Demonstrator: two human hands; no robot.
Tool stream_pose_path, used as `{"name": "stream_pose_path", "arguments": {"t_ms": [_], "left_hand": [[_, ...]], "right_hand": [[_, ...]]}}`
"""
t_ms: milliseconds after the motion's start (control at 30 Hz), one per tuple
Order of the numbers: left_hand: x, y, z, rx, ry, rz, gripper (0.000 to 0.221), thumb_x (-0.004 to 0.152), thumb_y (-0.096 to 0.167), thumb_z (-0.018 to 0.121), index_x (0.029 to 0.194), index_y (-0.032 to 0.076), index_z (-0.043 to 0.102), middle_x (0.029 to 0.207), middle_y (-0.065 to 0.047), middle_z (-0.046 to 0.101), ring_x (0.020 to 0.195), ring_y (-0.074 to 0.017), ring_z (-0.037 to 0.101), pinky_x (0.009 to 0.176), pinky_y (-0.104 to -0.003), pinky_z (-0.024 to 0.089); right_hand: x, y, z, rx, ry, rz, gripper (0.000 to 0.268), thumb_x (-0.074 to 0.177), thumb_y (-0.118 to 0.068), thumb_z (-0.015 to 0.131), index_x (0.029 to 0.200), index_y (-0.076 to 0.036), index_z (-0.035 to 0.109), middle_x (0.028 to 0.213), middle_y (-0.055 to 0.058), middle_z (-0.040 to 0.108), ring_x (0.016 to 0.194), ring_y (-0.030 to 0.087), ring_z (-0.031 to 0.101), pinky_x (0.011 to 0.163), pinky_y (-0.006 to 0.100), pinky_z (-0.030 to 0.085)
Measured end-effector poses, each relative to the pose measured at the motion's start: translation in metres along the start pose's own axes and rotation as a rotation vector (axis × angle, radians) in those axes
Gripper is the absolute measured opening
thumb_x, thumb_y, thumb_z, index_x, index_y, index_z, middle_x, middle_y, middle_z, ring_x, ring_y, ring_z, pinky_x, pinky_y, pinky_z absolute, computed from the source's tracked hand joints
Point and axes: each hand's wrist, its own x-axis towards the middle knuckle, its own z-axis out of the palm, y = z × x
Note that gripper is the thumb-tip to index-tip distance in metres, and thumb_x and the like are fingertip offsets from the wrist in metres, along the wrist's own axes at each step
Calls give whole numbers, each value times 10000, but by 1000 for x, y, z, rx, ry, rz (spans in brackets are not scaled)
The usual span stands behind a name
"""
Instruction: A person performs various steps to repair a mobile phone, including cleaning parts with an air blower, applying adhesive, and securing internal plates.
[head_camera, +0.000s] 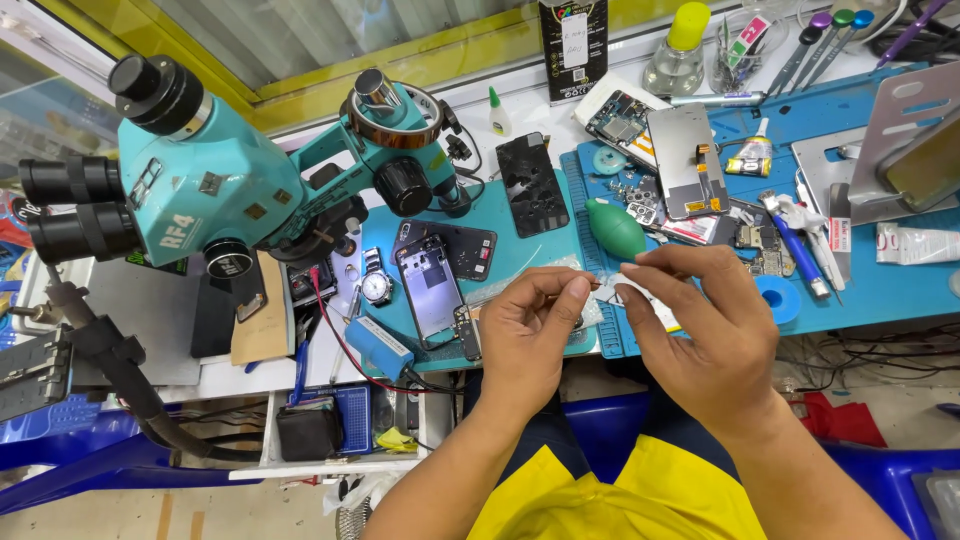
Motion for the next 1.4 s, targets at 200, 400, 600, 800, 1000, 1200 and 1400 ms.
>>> {"name": "stream_pose_path", "arguments": {"t_ms": [200,400,600,800,1000,1200,1400], "left_hand": [[-1,-6,0,1,1,-12,134,978,181,704,1012,61,755,1027,-83,746,974,-175,723,850,-291,614],[-2,-5,2,0,-16,-50,162,975,207,712,1017,59,761,1006,-61,739,942,-143,709,827,-260,598],[2,-4,-1,-120,7,-89,220,1014,236,645,1084,39,715,992,-124,770,983,-238,763,955,-376,649],[4,15,7,44,-89,-6,299,1058,328,555,1025,79,719,979,-66,764,982,-202,755,940,-346,628],[11,25,22,76,-194,-9,317,1045,369,564,1017,104,737,977,-45,745,965,-178,732,876,-345,604],[15,26,48,158,-239,-68,186,963,292,680,984,115,733,966,-34,765,901,-150,746,831,-296,640],[28,12,76,-108,-312,-183,258,1026,288,599,1022,57,713,996,-88,759,973,-229,767,963,-400,653]], "right_hand": [[3,2,1,23,-51,-79,134,960,31,763,1094,39,753,1084,231,674,929,361,646,824,473,538],[-1,4,2,27,-64,-84,130,961,-20,759,1087,15,755,1055,208,663,918,355,651,818,488,527],[-4,-1,1,145,12,158,75,950,35,765,1023,29,753,1029,199,661,906,306,682,796,404,588],[-5,0,-1,186,60,204,72,947,24,758,1015,42,745,1018,206,669,915,308,689,819,409,606],[-5,3,-10,175,101,223,53,948,21,754,995,36,733,1022,203,667,896,296,694,785,388,614],[-7,9,-29,83,110,177,52,959,24,731,1002,51,725,996,209,647,880,314,672,779,392,566],[-10,36,-36,76,178,263,77,982,-4,727,1028,56,713,1021,222,673,908,329,683,817,420,587]]}}
